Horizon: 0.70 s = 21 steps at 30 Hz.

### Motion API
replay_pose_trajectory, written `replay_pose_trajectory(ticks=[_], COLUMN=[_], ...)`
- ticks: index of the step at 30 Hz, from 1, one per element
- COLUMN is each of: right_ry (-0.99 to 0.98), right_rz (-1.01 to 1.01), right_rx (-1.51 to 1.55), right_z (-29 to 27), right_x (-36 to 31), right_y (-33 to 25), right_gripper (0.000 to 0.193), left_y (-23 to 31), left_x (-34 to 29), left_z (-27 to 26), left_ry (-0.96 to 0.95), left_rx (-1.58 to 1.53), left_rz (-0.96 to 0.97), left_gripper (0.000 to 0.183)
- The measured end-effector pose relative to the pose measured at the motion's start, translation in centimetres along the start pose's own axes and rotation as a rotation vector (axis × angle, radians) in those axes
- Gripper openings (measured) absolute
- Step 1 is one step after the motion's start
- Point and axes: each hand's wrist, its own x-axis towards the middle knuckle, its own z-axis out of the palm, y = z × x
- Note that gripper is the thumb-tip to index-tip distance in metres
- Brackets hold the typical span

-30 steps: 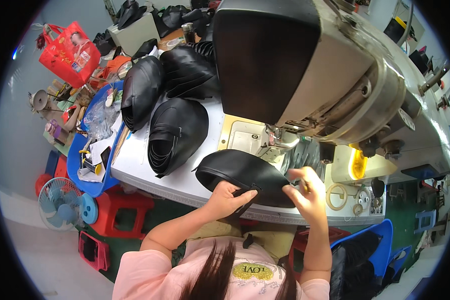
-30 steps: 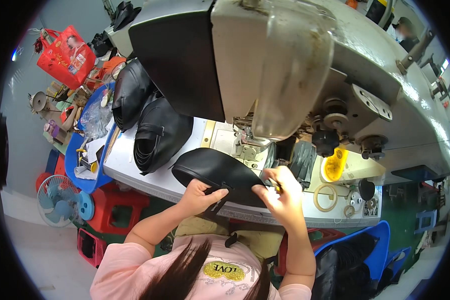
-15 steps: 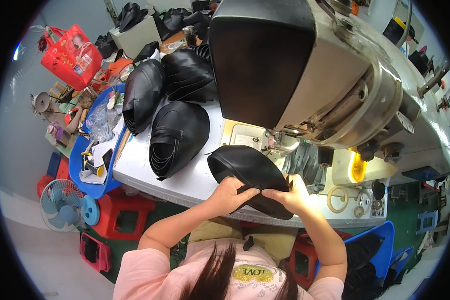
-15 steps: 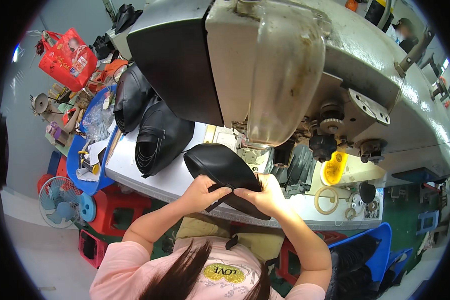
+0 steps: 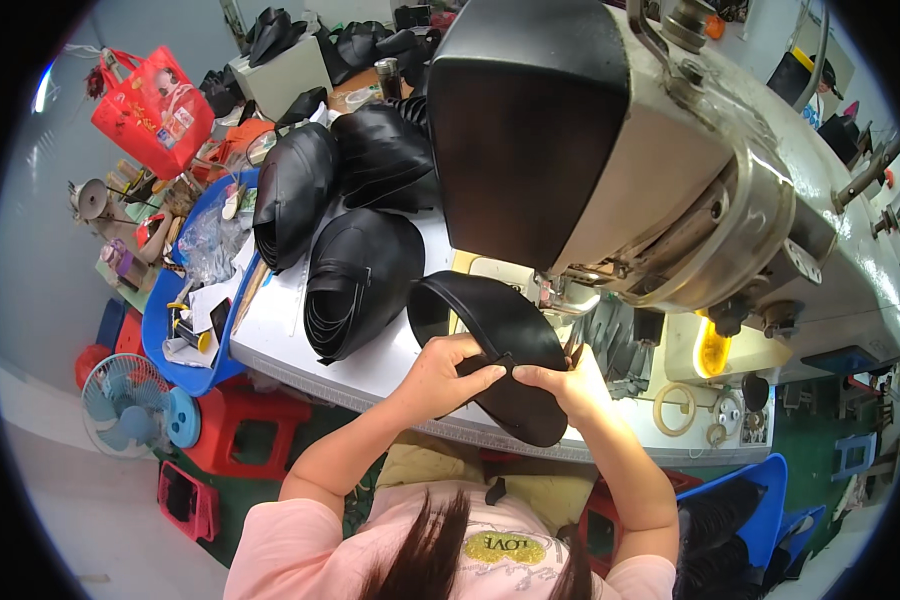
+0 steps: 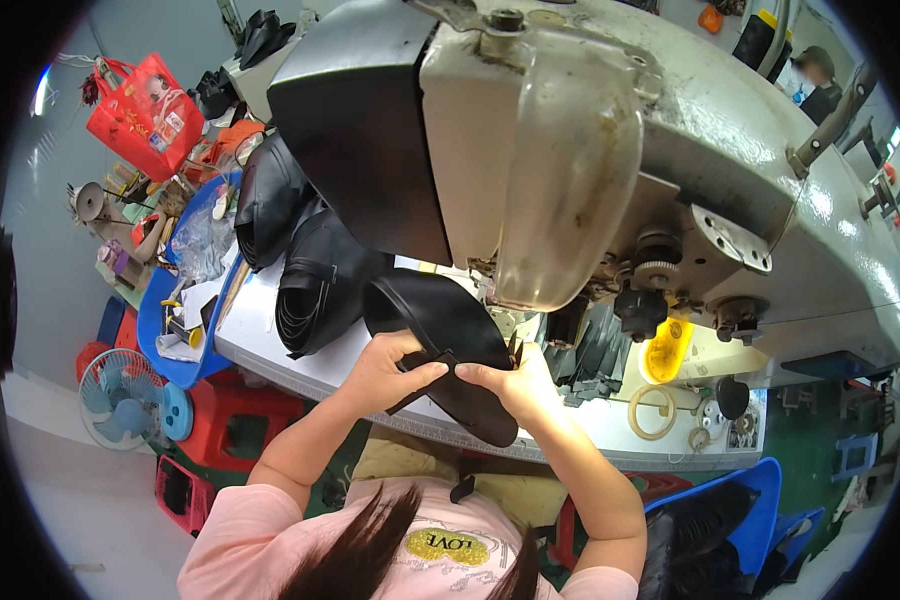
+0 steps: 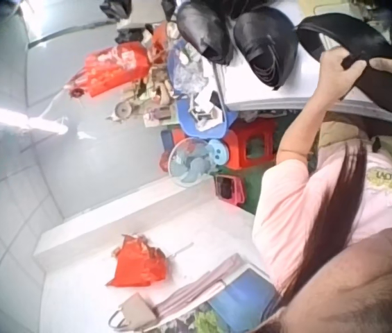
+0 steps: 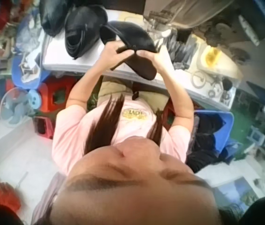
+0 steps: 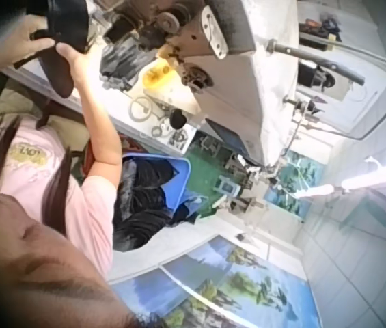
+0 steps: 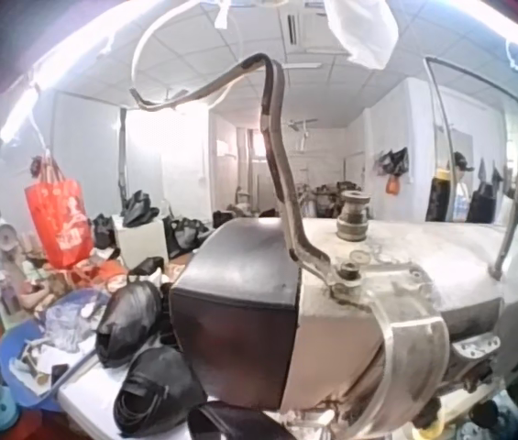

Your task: The person operates a sewing machine to stitch black shoe uppers. They repeatedly pick up a shoe part, align it under the needle, and guide it through the machine to sew a seam. After each stitch, the person removes the shoe, inspects the seam, and places it on a pile of finished parts before picking up the next one.

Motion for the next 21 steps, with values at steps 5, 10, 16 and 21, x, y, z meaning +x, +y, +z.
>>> replay_pose_trajectory(ticks=[5, 10, 16, 21], right_ry=[0.134, 0.079, 0.292, 0.418], right_rz=[-0.014, 0.040, -0.098, -0.227], right_rx=[-0.176, -0.191, 0.100, 0.271], right_z=[0.0, -2.8, -2.4, -1.1], right_x=[0.1, 0.2, 1.3, 1.5], right_y=[-1.1, -0.6, 0.7, 1.9], right_gripper=[0.030, 0.048, 0.032, 0.038], left_y=[-0.9, -1.9, 0.2, 5.2], left_x=[2.0, 4.5, 9.0, 11.2], left_z=[-1.0, -0.2, -0.7, -2.7], left_ry=[-0.059, -0.083, -0.140, -0.377], left_rx=[-0.118, -0.338, -0.510, 0.084], left_rz=[-0.201, -0.272, -0.294, -0.332], left_gripper=[0.017, 0.017, 0.023, 0.035])
